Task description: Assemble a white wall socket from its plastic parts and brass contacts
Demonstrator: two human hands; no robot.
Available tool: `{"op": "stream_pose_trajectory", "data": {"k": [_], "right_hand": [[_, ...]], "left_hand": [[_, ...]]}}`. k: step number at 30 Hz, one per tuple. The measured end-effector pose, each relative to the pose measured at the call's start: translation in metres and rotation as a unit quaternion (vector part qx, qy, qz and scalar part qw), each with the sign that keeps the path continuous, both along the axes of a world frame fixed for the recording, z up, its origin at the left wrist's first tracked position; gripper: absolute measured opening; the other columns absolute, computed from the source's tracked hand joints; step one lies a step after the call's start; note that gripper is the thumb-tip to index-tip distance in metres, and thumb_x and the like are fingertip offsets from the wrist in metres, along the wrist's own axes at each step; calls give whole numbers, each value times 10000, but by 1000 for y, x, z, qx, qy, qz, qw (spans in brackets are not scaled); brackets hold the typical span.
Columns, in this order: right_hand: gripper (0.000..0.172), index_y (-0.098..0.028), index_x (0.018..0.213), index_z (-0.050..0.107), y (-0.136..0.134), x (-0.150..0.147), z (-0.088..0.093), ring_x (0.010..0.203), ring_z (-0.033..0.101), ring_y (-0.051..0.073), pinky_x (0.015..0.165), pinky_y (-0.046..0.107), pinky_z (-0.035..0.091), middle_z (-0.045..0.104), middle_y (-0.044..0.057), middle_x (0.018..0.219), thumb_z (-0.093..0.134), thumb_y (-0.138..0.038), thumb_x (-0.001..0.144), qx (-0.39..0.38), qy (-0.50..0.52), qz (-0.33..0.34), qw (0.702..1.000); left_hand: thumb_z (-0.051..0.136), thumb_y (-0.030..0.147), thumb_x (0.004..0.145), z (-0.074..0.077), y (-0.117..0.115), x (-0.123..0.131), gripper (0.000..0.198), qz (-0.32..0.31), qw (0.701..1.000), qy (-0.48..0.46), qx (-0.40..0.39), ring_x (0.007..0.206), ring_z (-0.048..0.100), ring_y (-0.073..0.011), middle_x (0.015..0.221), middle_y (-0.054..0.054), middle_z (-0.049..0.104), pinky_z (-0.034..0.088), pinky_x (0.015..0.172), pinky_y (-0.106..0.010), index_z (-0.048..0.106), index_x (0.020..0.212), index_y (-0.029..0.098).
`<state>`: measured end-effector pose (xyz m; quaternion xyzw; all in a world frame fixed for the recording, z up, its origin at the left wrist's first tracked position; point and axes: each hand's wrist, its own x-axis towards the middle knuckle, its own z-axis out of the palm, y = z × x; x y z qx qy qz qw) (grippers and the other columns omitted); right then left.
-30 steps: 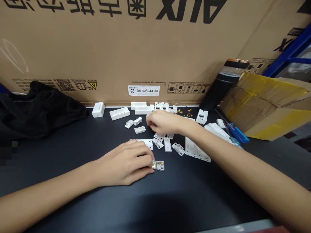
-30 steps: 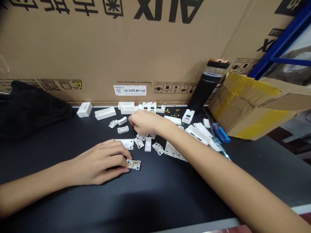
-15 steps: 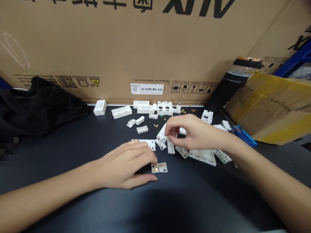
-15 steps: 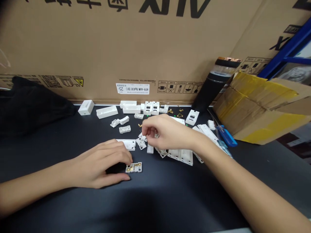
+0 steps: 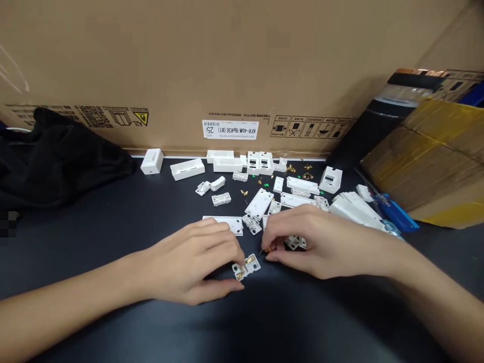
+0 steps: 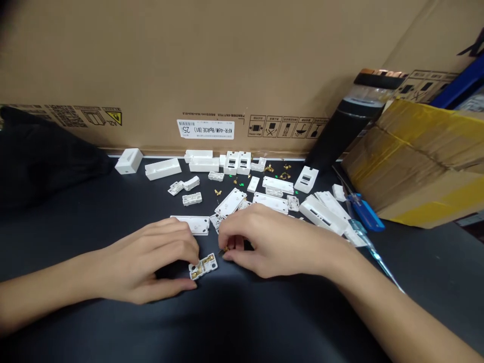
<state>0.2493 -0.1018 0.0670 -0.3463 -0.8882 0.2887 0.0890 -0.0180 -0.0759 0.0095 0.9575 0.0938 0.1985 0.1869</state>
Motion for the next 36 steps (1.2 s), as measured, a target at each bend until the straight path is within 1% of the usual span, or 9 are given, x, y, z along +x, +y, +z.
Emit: {"op": "stream_pose_trajectory", "data": {"k": [4,8,11,13,19,22,24,29,36], "right_hand": [[113,-185,842,680,-3,-4,-3,783,619,116,717,239,432,667,-26,832,682,-75,865,0,-47,10,999],[45,-201,901,700,-4,-2,-2,872,631,149,801,272,433,675,-13,898,743,-192,888,12,-70,9,997],[104,-210,910,686,-2,3,-3,832,609,157,786,296,422,661,-9,873,662,-293,968,59,-63,-22,996],[166,-211,929,684,3,6,-8,829,600,169,790,315,415,659,8,876,559,-275,1017,114,-62,-57,990],[200,-154,1018,736,45,6,-20,908,650,209,812,331,453,725,85,999,544,-194,976,212,-37,-108,971],[216,-154,1009,759,71,-4,-16,932,678,210,843,322,467,765,76,1016,585,-109,889,198,-65,-84,974],[245,-167,972,771,84,-11,-12,847,679,188,774,296,470,775,54,974,609,-71,815,170,-94,-68,979],[253,-180,852,750,102,-24,-10,677,609,154,628,277,412,731,12,768,617,-26,701,141,-159,-55,976],[246,-180,788,685,107,-26,-12,624,514,129,633,279,370,653,-9,700,583,-4,649,173,-163,-17,971]], "left_hand": [[645,385,989,2,-1,0,210,-5,1000,-1,-1,809,583,-190,888,-38,653,429,755,-321,597,1043,188],[552,213,1005,6,0,1,53,31,999,-22,9,796,539,-186,877,-37,627,401,742,-330,591,1018,178],[543,168,998,6,0,2,108,53,998,-27,18,831,536,-189,945,-50,642,413,765,-334,612,1080,179],[545,149,991,6,1,2,179,53,998,-24,22,891,557,-198,1030,-65,663,436,808,-342,620,1150,179],[434,19,878,5,0,-1,501,-8,999,1,32,1138,572,-235,1336,-78,660,468,995,-385,577,1333,173],[430,14,834,7,-1,-2,569,-35,998,12,49,1190,557,-242,1416,-45,646,472,1031,-392,568,1364,173],[438,21,827,7,-1,-1,560,-47,997,18,60,1180,562,-245,1430,-33,645,480,1022,-395,582,1348,171],[491,65,872,4,-1,1,448,-40,997,11,72,1115,594,-242,1326,-53,696,488,971,-391,624,1285,175],[591,190,946,5,-5,1,206,-3,998,-8,60,916,623,-204,1026,-61,703,482,827,-345,664,1139,192]]}}
